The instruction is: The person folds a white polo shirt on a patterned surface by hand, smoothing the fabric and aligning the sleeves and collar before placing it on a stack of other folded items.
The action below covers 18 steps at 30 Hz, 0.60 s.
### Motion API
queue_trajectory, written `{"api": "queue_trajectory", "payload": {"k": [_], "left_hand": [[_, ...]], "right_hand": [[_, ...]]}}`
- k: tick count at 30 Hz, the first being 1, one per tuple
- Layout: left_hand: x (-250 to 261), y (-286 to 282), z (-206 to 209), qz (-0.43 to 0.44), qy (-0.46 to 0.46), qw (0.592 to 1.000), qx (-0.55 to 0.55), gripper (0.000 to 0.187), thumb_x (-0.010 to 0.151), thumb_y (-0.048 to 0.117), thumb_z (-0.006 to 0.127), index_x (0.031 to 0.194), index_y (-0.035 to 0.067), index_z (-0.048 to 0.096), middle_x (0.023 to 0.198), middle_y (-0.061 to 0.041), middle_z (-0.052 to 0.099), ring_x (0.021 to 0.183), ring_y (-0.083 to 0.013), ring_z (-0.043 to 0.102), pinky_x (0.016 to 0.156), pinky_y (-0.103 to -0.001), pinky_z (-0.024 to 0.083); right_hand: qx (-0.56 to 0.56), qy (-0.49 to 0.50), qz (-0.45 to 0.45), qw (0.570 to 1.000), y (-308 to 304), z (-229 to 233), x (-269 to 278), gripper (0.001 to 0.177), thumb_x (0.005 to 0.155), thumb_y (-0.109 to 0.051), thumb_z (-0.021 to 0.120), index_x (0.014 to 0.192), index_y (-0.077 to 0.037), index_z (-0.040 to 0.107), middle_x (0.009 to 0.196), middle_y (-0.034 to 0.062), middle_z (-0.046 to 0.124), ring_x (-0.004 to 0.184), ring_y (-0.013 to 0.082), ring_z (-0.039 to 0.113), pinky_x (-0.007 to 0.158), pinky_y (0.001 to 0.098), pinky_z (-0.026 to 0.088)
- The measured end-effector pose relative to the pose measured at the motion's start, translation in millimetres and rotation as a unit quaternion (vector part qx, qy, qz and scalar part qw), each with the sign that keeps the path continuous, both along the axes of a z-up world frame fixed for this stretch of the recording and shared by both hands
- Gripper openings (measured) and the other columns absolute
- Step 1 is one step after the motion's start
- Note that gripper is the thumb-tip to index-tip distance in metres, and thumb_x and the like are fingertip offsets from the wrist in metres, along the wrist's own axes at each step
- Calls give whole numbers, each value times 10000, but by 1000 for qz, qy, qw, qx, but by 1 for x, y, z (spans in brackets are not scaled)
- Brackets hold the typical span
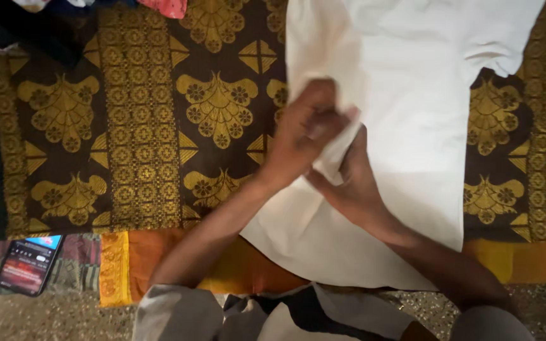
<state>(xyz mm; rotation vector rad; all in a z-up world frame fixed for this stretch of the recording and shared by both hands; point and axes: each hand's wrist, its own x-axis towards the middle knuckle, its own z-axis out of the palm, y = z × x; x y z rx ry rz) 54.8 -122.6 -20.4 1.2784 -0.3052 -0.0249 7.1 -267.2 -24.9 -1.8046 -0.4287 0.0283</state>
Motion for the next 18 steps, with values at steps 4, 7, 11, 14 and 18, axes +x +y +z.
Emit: {"api": "queue_trajectory", "payload": {"k": [4, 7, 11, 14, 18], "left_hand": [[13, 39, -6, 115, -4, 973, -198, 221, 1035, -54, 657, 1227, 56, 649, 1099, -41, 626, 984, -107, 586, 939, -290, 526], [11, 80, 4, 132, -50, 915, -377, 267, 1013, -58, 616, 1248, 70, 610, 1199, -63, 628, 1178, -170, 606, 1112, -333, 518], [-13, 160, 55, 75, -158, 889, -424, 146, 1121, 119, 542, 1240, 59, 603, 1141, -105, 660, 1070, -174, 642, 988, -327, 547], [-24, 193, 105, 133, -214, 915, -317, 181, 1098, 127, 551, 1258, 51, 584, 1143, -119, 656, 1072, -187, 643, 981, -336, 553], [5, 166, 105, 271, -196, 942, -28, 237, 1067, 139, 563, 1282, 40, 559, 1146, -137, 652, 1073, -204, 645, 973, -349, 561]], "right_hand": [[-94, 131, -49, 986, -5, 6, 5, 331, 954, -19, 690, 1268, 28, 596, 1006, 96, 696, 931, 164, 677, 869, 323, 573], [-168, 134, 12, 977, 0, 20, 1, 238, 963, -90, 667, 1176, 18, 667, 921, 70, 733, 810, 160, 693, 739, 313, 565], [-132, 125, 166, 969, 39, 36, -13, 335, 1050, -239, 565, 1282, -2, 615, 1018, 112, 723, 804, 163, 722, 708, 313, 616], [-58, 85, 289, 952, 53, 58, -23, 347, 1087, -281, 523, 1289, -6, 586, 992, 119, 732, 830, 167, 738, 704, 321, 601], [223, 102, 334, 910, 48, 69, -36, 465, 1144, -318, 497, 1497, -15, 490, 1101, 91, 717, 888, 182, 735, 775, 317, 663]]}}
